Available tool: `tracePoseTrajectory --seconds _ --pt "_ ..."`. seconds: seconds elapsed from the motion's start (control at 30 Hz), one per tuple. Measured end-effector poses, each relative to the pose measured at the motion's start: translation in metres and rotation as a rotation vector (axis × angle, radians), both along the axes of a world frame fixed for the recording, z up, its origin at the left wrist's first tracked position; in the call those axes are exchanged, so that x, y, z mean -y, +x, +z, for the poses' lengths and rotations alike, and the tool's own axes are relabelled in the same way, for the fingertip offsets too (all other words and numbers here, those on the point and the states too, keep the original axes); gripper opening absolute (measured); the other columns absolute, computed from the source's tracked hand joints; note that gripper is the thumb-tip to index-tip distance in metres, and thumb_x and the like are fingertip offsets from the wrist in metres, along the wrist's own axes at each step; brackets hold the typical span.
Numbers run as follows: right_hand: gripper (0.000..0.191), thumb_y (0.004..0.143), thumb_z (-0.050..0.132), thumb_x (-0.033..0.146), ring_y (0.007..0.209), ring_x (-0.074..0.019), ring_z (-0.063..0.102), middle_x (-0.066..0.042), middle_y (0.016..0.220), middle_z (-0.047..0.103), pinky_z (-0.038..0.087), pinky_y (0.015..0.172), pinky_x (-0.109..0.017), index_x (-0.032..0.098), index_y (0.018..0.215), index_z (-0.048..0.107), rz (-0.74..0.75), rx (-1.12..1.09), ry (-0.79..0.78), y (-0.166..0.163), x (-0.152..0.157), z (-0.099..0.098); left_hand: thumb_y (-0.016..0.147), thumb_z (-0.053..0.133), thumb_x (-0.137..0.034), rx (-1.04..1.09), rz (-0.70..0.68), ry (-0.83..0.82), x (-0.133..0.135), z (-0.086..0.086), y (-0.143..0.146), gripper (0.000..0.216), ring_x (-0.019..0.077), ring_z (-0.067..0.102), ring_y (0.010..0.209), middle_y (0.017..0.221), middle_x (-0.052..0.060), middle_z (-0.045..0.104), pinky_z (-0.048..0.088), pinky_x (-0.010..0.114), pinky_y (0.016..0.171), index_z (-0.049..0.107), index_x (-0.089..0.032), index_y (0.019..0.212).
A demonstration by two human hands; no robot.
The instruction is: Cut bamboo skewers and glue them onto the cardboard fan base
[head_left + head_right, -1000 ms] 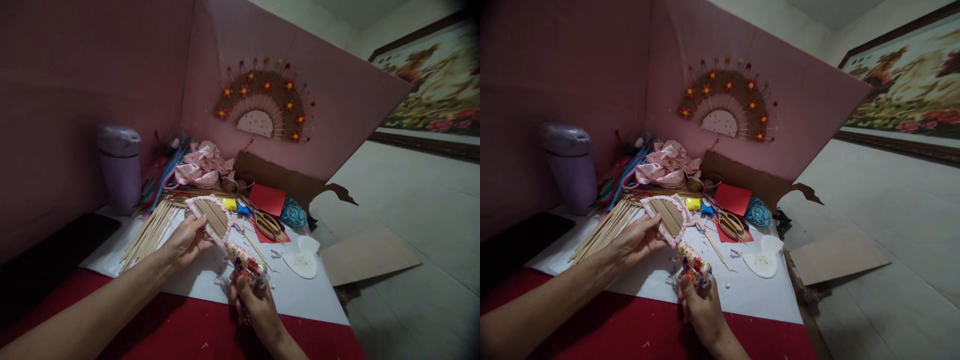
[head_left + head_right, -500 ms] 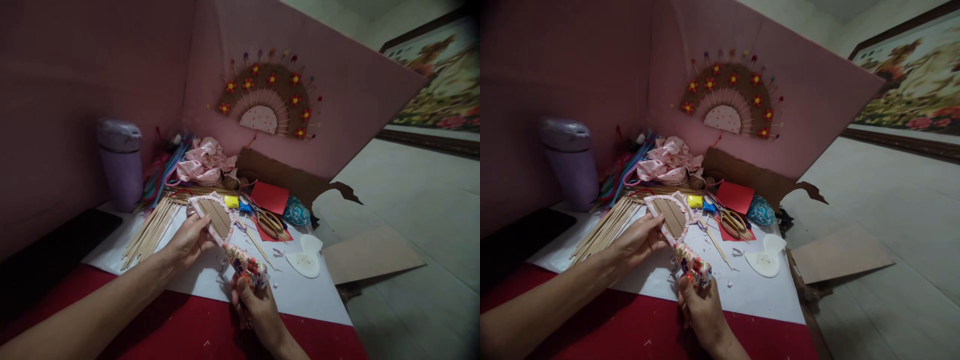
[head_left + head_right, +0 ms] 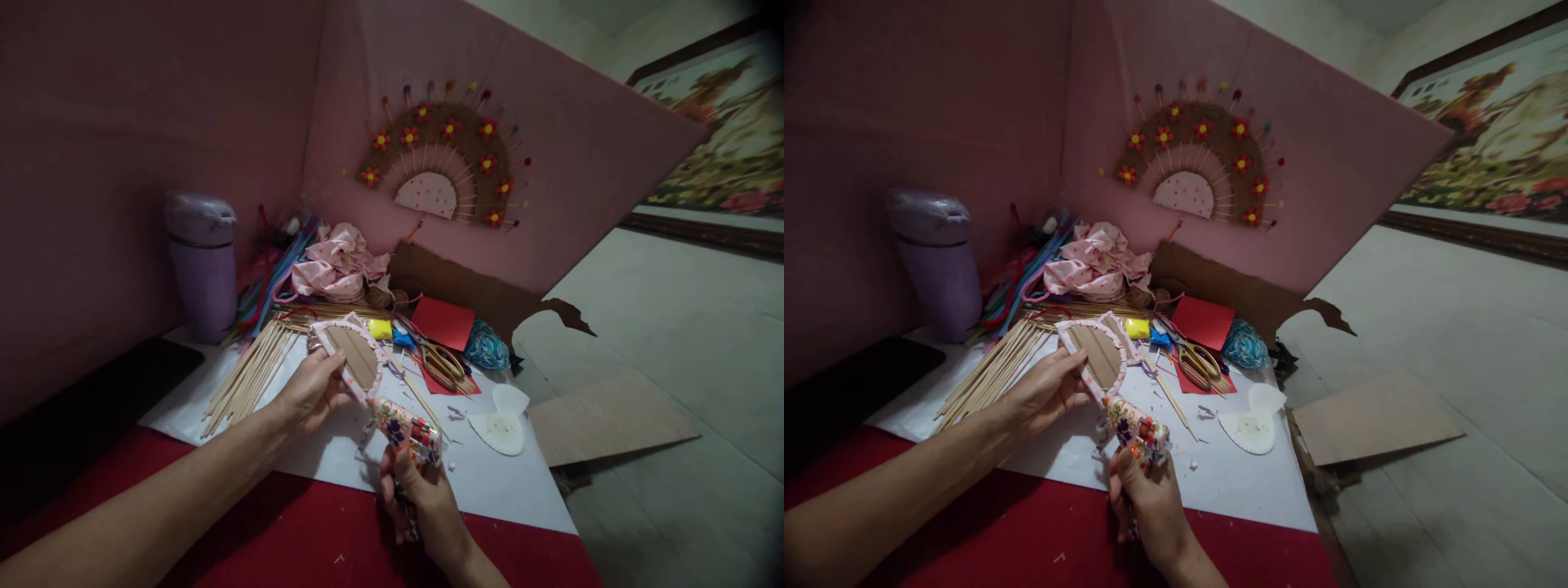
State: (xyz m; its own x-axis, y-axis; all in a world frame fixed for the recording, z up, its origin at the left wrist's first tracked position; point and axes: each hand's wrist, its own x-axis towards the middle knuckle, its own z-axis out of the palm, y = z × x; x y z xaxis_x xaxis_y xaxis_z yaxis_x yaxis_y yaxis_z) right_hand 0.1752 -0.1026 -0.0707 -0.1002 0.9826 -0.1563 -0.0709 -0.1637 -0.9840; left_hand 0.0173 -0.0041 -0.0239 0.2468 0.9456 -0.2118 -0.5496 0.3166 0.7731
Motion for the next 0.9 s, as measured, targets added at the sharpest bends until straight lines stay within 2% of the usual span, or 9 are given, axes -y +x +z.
tracePoseTrajectory --seconds 0.2,0.53,0.9 --pt "0.047 0.077 0.055 0.059 0.029 -0.0021 0.038 0.004 0.052 0.052 0.037 0.026 -0.013 0.012 0.076 0.055 0.016 -0.082 -0.027 0.0005 -0.0016 0.0002 0.087 0.042 -0.015 -0.004 -0.027 -0.009 0.0008 -0.0006 0.0002 0.015 0.0143 0.063 0.052 0.074 0.008 0.067 0.054 0.029 0.05 0.053 -0.012 0.096" --pt "0.049 0.076 0.055 0.061 0.029 -0.0023 0.038 0.004 0.049 0.049 0.036 0.026 -0.013 0.012 0.072 0.054 0.001 0.011 -0.012 -0.0012 0.001 0.0003 0.086 0.043 -0.013 -0.005 0.032 -0.012 -0.0005 0.0031 0.0 0.015 0.0123 0.061 0.05 0.067 0.004 0.065 0.054 0.027 0.051 0.054 -0.012 0.097" --pt "0.049 0.075 0.055 0.062 0.031 -0.002 0.035 0.005 0.049 0.047 0.036 0.027 -0.013 0.013 0.071 0.052 0.008 0.043 -0.012 -0.0015 0.001 0.0024 0.086 0.043 -0.015 -0.03 0.015 0.004 0.001 0.0021 0.0007 0.017 0.0141 0.064 0.056 0.078 0.008 0.068 0.054 0.028 0.053 0.054 -0.013 0.099"
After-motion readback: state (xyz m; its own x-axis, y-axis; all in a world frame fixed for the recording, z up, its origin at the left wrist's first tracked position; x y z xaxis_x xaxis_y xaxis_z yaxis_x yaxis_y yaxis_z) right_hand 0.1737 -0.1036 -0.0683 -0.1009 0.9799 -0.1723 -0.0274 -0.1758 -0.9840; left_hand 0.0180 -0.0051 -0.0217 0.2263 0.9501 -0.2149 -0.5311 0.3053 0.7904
